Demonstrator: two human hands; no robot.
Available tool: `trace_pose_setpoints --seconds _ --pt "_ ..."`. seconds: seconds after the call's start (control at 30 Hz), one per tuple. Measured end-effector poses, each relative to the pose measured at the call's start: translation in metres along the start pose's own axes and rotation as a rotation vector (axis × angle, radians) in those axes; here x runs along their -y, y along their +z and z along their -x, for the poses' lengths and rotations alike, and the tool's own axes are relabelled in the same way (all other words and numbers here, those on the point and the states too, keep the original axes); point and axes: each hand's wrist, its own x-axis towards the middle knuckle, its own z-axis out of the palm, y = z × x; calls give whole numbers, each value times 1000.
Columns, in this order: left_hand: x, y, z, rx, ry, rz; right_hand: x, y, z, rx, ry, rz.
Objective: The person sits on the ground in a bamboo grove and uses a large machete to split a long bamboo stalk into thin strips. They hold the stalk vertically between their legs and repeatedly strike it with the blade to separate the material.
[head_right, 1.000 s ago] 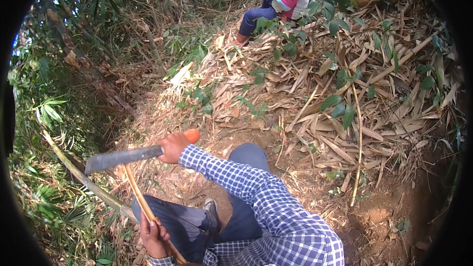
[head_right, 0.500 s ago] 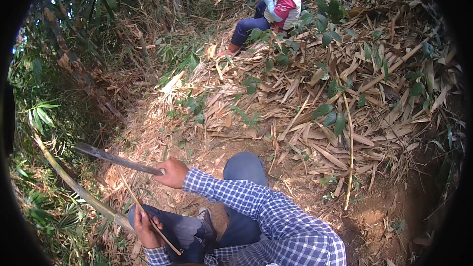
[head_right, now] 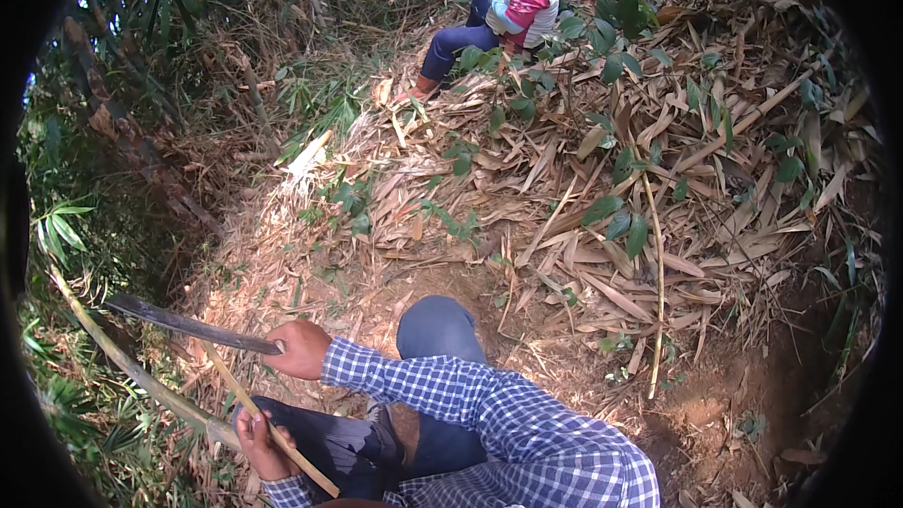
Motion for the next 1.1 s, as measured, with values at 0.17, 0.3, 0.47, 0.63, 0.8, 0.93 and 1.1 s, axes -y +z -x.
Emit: trace_pose_setpoints --seconds 0.17,0.3,0.47,0.63,0.8,0.93,1.1 --pt "6 -13 -11 38 -38 18 -8 11 0 -79 -108 -107" --pt "11 -36 -21 -2 -131 -4 0 -1 3 65 62 10" --pt "21 -54 -18 -26 -204 -112 -25 16 10 191 106 209" --pt "27 -54 -2 -14 -394 12 -37 31 31 312 -11 313" --pt "22 -57 12 8 -484 94 -46 54 48 346 -188 435" --pt "24 -50 22 -7 -496 117 -54 51 42 375 -273 479" --pt "23 -46 17 23 -501 126 -60 45 31 280 -121 549"
